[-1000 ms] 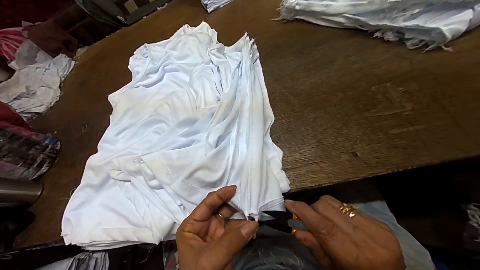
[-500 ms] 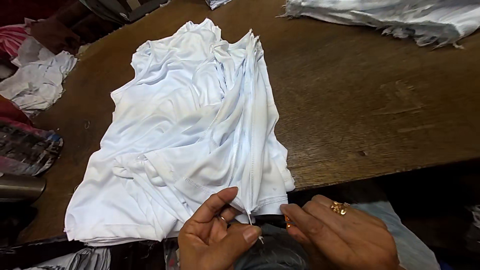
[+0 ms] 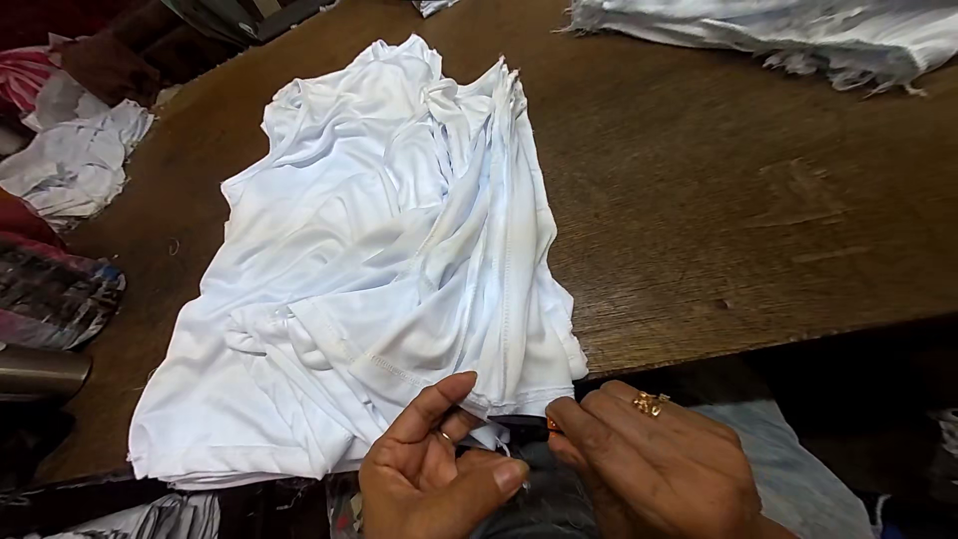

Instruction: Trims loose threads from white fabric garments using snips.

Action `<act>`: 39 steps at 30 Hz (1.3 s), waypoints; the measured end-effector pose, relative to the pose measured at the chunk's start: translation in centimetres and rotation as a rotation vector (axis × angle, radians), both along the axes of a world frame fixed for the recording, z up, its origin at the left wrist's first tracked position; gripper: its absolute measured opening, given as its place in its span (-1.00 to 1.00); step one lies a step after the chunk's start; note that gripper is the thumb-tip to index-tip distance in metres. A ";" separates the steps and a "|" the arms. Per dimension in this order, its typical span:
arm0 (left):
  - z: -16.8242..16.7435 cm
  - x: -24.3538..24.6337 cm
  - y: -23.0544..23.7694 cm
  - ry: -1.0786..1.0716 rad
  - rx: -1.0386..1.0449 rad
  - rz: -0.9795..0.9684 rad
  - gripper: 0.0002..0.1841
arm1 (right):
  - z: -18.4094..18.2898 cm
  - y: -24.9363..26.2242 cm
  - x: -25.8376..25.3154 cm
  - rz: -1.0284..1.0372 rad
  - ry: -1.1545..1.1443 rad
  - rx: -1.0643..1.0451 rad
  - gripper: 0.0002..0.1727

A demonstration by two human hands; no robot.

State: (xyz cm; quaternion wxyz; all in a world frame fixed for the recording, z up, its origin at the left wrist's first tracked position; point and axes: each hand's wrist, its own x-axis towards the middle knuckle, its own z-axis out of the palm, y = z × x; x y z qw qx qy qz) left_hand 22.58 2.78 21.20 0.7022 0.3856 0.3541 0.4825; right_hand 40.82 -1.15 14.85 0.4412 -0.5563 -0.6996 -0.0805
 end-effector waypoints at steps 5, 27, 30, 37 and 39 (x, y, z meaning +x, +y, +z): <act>1.1 -1.2 0.5 0.044 0.049 0.025 -0.27 | 0.1 -1.0 2.8 0.128 0.559 -0.201 -0.58; -2.9 2.8 2.6 1.046 1.090 0.007 -0.46 | 0.8 0.9 3.1 -0.012 0.559 -0.272 -0.85; -2.9 2.8 4.0 0.946 1.155 -0.028 -0.86 | 1.0 0.7 3.2 0.004 0.641 -0.305 -0.91; 3.8 -2.3 7.9 0.829 0.821 0.261 -0.86 | 1.7 -0.8 4.5 0.050 0.537 -0.361 -0.90; 5.9 -5.7 10.5 0.941 0.842 0.406 -0.78 | 2.3 -1.9 5.2 0.091 0.482 -0.384 -0.84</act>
